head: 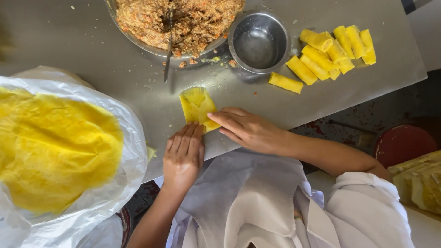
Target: Assembling food rolls by placing filling on yellow wrappers and rolling them into cylinders on a stainless steel table.
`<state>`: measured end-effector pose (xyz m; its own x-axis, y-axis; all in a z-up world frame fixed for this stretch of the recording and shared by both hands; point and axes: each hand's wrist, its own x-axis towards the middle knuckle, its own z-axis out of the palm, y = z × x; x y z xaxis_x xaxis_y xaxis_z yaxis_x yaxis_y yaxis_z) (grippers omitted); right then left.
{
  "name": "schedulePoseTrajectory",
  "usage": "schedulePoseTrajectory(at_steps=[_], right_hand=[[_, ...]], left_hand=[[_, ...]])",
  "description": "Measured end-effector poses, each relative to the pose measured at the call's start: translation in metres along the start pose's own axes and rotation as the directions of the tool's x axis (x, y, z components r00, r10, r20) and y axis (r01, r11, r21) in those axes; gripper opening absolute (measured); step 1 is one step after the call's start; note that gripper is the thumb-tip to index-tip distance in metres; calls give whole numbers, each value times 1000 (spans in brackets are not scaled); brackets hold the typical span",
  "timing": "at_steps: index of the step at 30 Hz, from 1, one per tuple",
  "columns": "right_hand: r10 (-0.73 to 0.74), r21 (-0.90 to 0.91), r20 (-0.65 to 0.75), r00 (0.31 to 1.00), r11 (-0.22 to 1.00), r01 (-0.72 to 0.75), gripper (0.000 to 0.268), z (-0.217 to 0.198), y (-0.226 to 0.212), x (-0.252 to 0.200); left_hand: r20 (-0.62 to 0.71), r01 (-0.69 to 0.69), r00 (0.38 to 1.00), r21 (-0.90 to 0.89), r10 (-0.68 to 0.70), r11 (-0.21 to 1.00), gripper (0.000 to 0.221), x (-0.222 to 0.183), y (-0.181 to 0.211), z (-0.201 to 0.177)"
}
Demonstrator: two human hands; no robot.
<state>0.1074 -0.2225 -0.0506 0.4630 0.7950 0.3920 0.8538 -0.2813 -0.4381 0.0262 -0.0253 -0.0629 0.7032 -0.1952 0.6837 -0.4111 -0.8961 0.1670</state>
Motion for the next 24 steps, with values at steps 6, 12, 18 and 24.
schedulePoseTrajectory(at_steps=[6,12,18,24], right_hand=[[-262,-396,26,965,883,250,41,-3,1,5],[-280,-127,65,958,950,287,29,-2,12,11],[108,150,72,992,982,-118,6,15,37,18],[-252,-245,14,968,937,248,11,-6,-9,13]], left_hand=[[149,-195,973,113,177,974,18,7,-9,-15],[321,-252,911,-69,261,965,27,2,-35,-20],[351,268,929,-426,-116,864,13,9,-46,13],[369,-169,921,79,129,982,20,-3,-5,-15]])
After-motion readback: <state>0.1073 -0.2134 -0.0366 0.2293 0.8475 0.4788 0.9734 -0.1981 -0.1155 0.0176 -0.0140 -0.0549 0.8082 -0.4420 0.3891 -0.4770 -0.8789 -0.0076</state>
